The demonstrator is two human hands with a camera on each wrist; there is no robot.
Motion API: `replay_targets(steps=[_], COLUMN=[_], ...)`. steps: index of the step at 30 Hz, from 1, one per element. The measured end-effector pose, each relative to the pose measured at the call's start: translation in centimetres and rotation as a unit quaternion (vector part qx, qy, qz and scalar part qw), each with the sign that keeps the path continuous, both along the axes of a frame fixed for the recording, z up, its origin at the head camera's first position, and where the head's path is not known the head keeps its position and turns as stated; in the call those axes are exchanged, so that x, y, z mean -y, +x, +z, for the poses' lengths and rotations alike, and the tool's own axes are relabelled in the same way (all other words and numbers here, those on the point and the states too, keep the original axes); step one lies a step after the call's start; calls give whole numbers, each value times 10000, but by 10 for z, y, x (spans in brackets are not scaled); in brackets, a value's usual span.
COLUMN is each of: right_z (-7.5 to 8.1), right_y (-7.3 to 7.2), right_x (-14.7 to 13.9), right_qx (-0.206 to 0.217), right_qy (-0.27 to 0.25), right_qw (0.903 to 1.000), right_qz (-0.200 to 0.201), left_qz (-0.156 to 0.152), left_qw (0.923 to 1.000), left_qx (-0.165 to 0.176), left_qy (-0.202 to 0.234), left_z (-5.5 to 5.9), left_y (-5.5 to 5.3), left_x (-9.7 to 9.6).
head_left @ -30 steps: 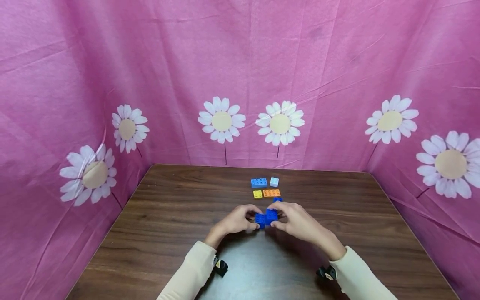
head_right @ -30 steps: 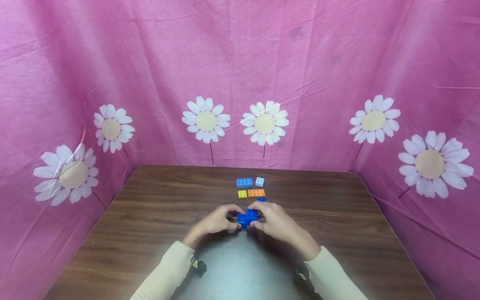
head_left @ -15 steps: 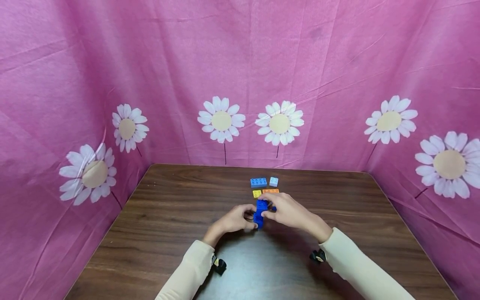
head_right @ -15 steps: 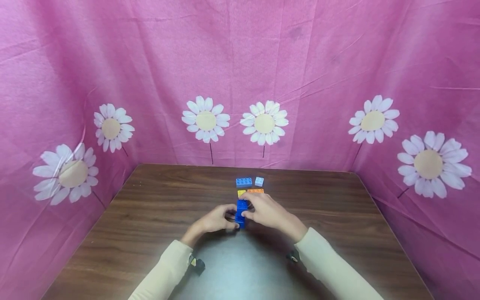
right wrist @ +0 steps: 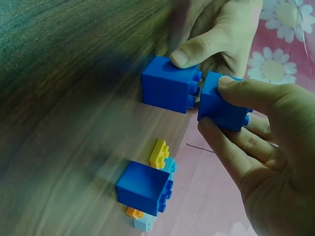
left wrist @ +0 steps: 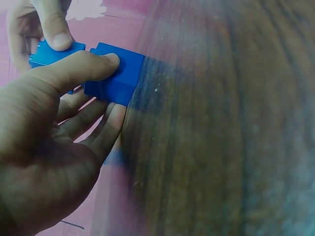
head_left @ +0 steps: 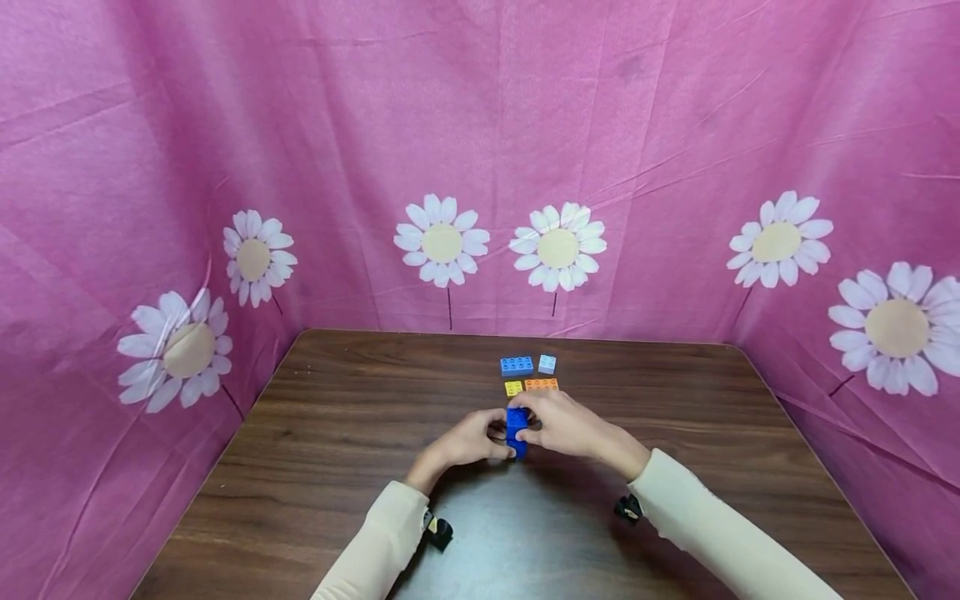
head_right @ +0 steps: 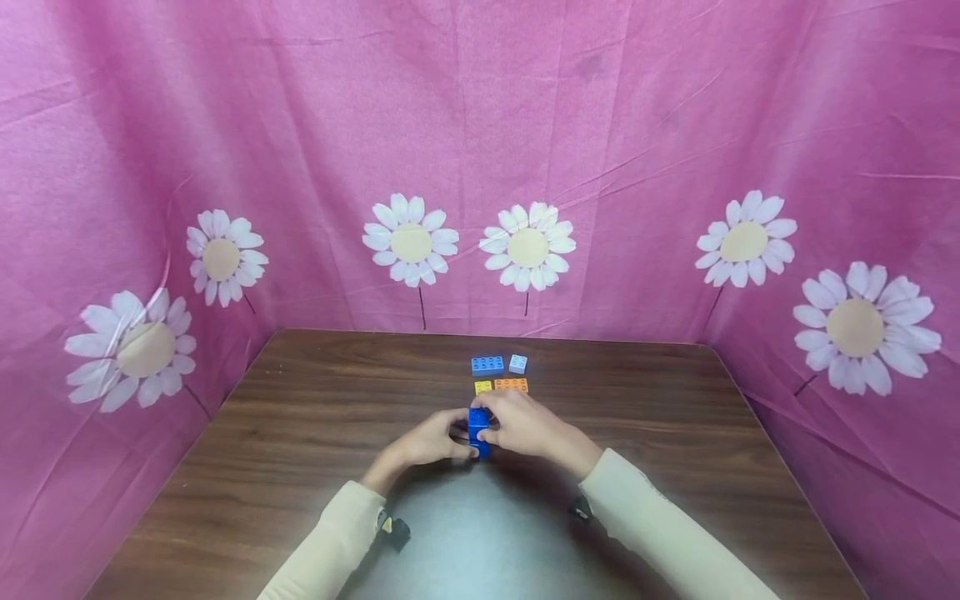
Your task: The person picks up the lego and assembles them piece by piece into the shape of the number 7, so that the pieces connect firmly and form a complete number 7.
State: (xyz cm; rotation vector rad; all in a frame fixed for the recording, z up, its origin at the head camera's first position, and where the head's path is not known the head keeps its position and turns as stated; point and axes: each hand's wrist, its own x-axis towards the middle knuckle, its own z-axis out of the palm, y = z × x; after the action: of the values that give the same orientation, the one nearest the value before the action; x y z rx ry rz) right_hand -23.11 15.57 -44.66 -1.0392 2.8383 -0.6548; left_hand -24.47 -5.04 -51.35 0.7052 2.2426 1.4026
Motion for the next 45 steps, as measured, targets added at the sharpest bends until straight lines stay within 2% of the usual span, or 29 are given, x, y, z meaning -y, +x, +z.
replay_targets(steps=[14,19,28,38,45], right_z=[-4,-6,-9,-8,-9], right_y=[1,3,8,10,9], right_x=[0,0,2,2,3], right_qx=[264,171,-171,42,-90], right_qy=[76,56,308,234,170], right_qw=[9996,9998,9994,9996,9997], right_qz=[-39,-42,-56,-174,-129], left_qz=[-23,-51,-70,-105,-109], left_qw=[9999,9999,9997,9997,9999], left_qx=[-30,54,58,69,-6], left_qy=[96,133,215,192,121], left_z=[-1,-2,-4,-3,-3], left_y=[0,1,1,0,-2], left_x=[0,-1,0,0,1])
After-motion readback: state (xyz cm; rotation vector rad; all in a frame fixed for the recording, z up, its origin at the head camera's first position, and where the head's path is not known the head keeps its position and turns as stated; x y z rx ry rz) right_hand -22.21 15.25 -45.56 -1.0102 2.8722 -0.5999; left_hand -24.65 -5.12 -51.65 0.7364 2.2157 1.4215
